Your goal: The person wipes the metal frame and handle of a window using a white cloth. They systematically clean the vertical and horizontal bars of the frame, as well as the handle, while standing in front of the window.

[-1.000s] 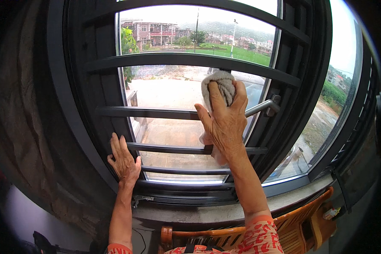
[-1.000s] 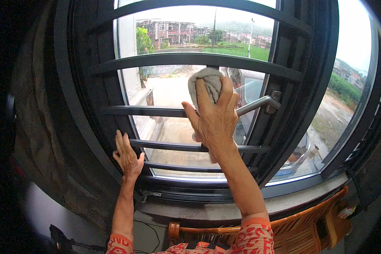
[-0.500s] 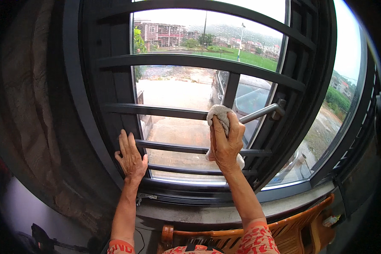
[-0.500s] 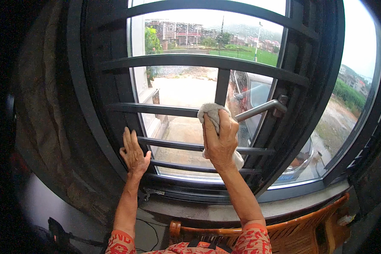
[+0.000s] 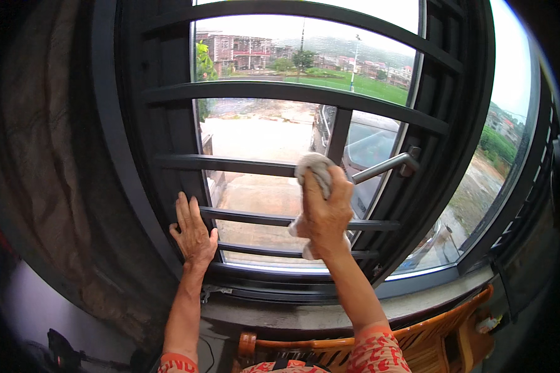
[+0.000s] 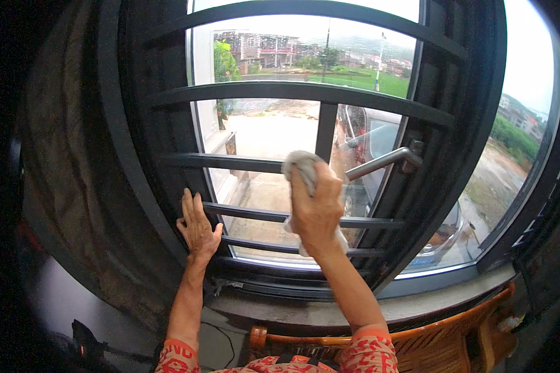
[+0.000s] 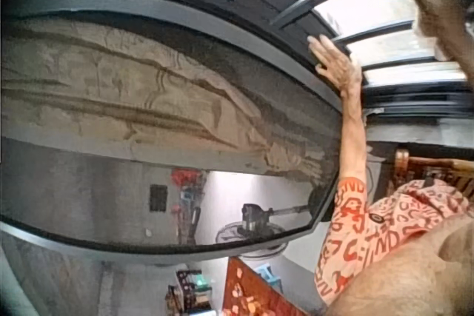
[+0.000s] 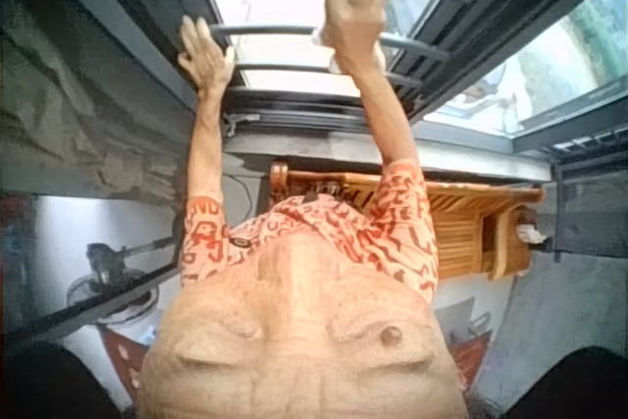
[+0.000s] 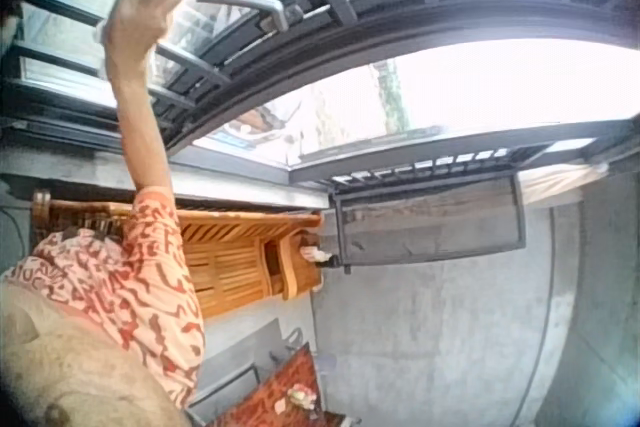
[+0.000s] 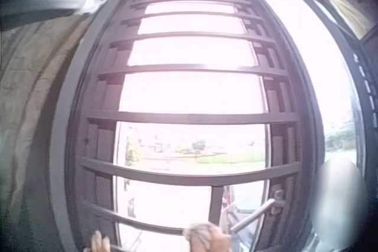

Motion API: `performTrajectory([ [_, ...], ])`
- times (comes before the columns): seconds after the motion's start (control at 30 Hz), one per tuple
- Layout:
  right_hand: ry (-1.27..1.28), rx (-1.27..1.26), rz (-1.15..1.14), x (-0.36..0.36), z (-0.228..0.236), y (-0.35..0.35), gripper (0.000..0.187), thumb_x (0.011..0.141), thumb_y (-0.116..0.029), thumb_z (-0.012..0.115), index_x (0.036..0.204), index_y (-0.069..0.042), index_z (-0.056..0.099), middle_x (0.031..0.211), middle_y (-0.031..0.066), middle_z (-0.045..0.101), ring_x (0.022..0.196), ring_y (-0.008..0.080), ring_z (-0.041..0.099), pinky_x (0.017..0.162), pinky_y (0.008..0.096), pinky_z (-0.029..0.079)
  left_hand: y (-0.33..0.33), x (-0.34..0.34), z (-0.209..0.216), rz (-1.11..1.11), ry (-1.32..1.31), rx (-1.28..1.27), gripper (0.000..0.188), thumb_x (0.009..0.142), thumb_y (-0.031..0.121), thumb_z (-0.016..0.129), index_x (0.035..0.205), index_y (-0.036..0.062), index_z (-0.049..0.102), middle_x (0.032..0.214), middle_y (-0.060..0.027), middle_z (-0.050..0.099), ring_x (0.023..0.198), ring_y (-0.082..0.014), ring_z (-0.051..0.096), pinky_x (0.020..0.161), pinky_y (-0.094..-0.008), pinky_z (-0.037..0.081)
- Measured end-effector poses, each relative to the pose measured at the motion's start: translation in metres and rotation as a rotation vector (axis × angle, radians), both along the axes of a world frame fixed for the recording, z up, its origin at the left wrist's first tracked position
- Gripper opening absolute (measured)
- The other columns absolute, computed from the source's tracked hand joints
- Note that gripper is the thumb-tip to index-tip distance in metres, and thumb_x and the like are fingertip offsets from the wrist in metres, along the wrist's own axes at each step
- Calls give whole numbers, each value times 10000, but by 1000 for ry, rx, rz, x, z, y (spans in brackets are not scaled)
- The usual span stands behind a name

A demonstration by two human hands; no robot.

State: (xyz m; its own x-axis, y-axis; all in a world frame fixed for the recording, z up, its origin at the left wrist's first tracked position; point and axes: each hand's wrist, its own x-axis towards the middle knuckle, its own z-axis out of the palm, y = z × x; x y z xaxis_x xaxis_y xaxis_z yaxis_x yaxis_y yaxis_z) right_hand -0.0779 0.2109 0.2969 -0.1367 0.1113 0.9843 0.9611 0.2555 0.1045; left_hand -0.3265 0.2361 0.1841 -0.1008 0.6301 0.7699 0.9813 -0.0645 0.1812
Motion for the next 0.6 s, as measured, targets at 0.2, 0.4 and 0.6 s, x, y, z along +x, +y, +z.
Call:
performTrajectory([
  [0.2,-20,-26,-65,12,-1,-4,366,767,-64,696,1129,-113,675,1170,168,531,884,276,565,580,327,556,2,3,0,-11,-1,7,1068,635,146,855,1442,90,158,1541,-240,139,1419,-369,201,930,-596,330],
  [0.4,-114,-154,-28,-35,28,-3,298,773,-75,674,1070,-52,694,1066,115,573,799,225,558,487,290,522,0,0,-2,-2,13,-2,1068,628,187,858,1445,72,181,1553,-227,133,1423,-359,193,924,-571,318],
  [0.6,-144,-267,82,-83,38,4,268,789,-78,643,1052,-61,692,1054,91,571,789,234,582,488,305,535,-1,0,0,-13,-19,-22,1067,637,159,835,1464,90,163,1559,-203,174,1416,-330,246,905,-567,343],
])
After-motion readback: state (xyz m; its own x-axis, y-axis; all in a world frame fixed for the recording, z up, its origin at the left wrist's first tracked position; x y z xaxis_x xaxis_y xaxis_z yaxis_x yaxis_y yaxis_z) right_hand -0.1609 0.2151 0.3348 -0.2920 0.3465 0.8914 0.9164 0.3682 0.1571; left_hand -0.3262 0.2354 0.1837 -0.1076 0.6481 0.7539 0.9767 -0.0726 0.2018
